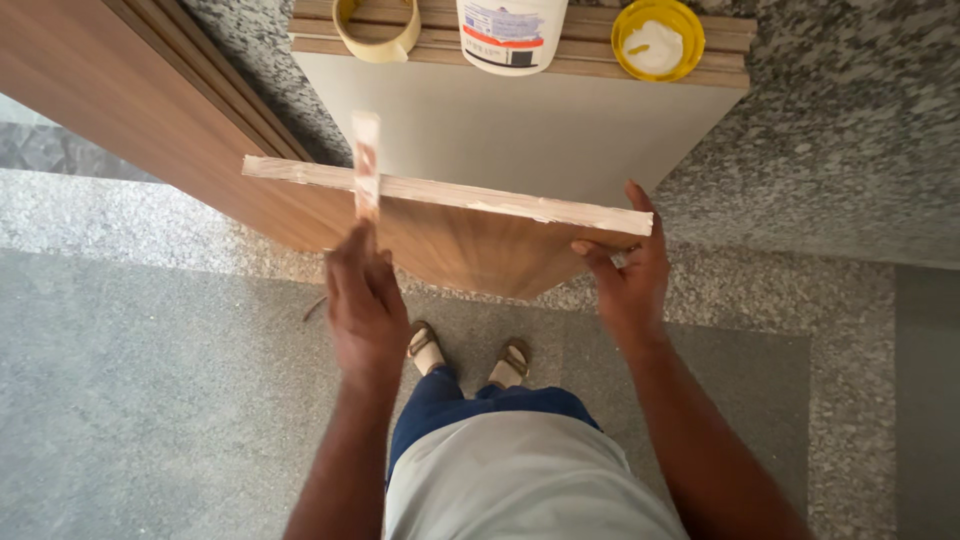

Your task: The person applies white glue to the edge of a wooden board using a small stick. They then attach a thin wooden strip to the glued edge and secure it with pieces of masking tape. The person repeats the process on another board, applying glue and preparing to attach a strip.

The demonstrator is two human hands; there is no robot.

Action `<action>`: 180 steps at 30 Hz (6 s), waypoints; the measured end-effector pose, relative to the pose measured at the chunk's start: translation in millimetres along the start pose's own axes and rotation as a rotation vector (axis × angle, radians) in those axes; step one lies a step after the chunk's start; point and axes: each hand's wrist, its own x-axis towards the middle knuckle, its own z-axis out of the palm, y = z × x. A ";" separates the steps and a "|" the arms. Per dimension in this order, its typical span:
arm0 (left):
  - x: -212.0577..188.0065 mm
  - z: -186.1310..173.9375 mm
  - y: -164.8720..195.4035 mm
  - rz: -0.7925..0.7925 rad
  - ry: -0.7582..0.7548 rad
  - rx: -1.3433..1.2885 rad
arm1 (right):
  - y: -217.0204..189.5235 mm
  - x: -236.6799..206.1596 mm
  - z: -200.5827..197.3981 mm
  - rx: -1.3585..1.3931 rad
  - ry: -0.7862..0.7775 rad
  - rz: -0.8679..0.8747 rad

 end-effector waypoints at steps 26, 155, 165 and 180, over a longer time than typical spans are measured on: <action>-28.5 -42.6 -1.4 -0.659 -0.190 -0.608 | 4.0 4.3 -0.5 -0.100 0.002 -0.008; 1.8 -39.9 107.4 -0.009 -0.399 -0.215 | 24.3 6.1 -4.5 0.088 -0.010 0.063; -1.9 -59.2 105.2 -0.085 -0.616 -0.262 | 18.3 3.2 -6.2 0.042 -0.014 0.026; -5.4 -47.2 123.1 -0.114 -0.646 -0.337 | 6.6 3.9 -4.5 -0.067 -0.016 0.081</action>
